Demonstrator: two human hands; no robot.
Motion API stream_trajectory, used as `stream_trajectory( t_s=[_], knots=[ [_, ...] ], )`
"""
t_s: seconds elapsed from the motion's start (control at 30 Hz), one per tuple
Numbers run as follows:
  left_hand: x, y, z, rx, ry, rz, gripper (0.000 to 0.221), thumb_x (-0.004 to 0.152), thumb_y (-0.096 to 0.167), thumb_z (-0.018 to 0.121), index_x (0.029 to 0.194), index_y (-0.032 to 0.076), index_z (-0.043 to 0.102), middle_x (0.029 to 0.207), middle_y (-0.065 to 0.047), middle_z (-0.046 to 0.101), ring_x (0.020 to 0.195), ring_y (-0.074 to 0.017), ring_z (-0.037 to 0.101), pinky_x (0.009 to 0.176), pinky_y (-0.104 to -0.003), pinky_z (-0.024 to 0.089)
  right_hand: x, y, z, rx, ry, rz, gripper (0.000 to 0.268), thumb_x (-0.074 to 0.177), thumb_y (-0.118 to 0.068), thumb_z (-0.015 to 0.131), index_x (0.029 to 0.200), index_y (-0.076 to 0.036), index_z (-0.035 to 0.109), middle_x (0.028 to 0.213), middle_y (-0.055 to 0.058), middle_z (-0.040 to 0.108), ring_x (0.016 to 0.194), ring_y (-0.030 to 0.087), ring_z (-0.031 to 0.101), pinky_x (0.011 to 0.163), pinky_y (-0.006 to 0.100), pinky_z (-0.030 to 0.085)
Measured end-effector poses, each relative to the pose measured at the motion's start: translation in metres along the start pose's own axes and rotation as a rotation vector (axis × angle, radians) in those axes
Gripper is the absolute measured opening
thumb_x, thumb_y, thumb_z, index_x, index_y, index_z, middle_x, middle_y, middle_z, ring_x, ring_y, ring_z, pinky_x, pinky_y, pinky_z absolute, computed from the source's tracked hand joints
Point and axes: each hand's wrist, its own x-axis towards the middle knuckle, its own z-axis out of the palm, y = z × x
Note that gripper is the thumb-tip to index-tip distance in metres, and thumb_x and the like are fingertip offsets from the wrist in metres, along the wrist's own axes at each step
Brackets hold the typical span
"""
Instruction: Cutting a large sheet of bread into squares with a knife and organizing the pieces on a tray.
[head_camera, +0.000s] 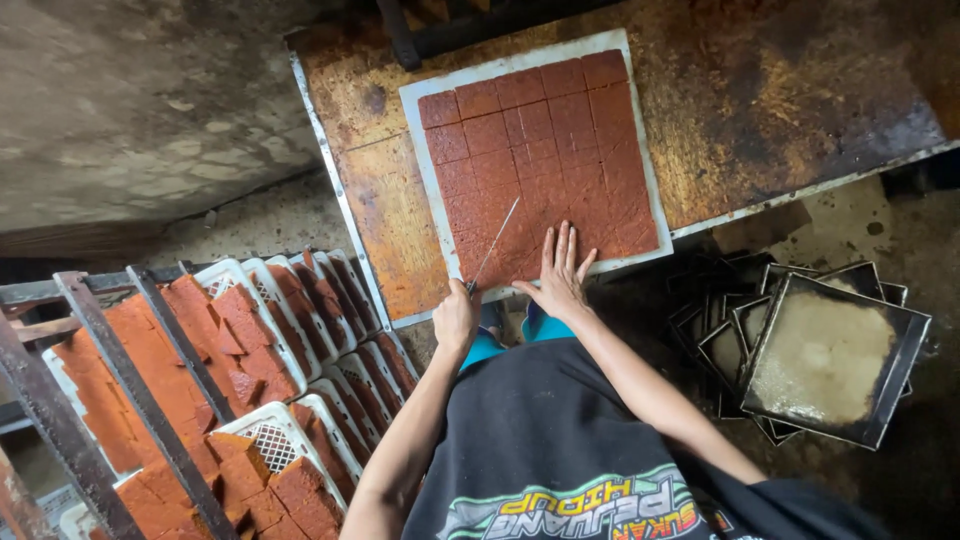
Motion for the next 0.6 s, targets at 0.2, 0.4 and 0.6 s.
stream_trajectory(
  t_s=[0.2,0.4,0.6],
  knots=[
    [-0.002,-0.004,-0.023,-0.198,-0.122,-0.041,0.045,0.091,0.040,0.070,0.112,0.012,0.042,0.087,-0.024,0.074,0.088,-0.0470,0.075,0.079,-0.059,0.060,0.001,0.000,-0.006,0.030,0.022,-0.011,0.127,0.077,-0.071,0.067,0.162,0.000,0.007,0.166,0.032,-0.010,0.155,0.047,-0.007,0.108,0.085,-0.004],
    [-0.011,0.011,-0.054,-0.285,-0.078,0.021,0.049,0.101,0.057,0.052,0.120,0.013,0.043,0.086,-0.029,0.072,0.087,-0.0486,0.074,0.077,-0.060,0.058,0.017,0.027,-0.038,0.151,0.124,0.052,0.115,0.088,-0.073,0.056,0.164,-0.003,0.005,0.167,0.031,-0.009,0.154,0.050,-0.004,0.108,0.083,-0.005],
    [0.096,0.144,-0.080,-0.301,-0.089,0.278,0.026,0.105,0.028,0.038,0.115,0.004,0.042,0.090,-0.034,0.068,0.090,-0.0531,0.072,0.076,-0.061,0.058,0.098,0.088,-0.089,0.123,0.291,0.178,0.073,0.107,-0.036,0.053,0.162,-0.001,0.021,0.170,0.022,0.007,0.155,0.046,0.008,0.110,0.081,0.013]
  ],
)
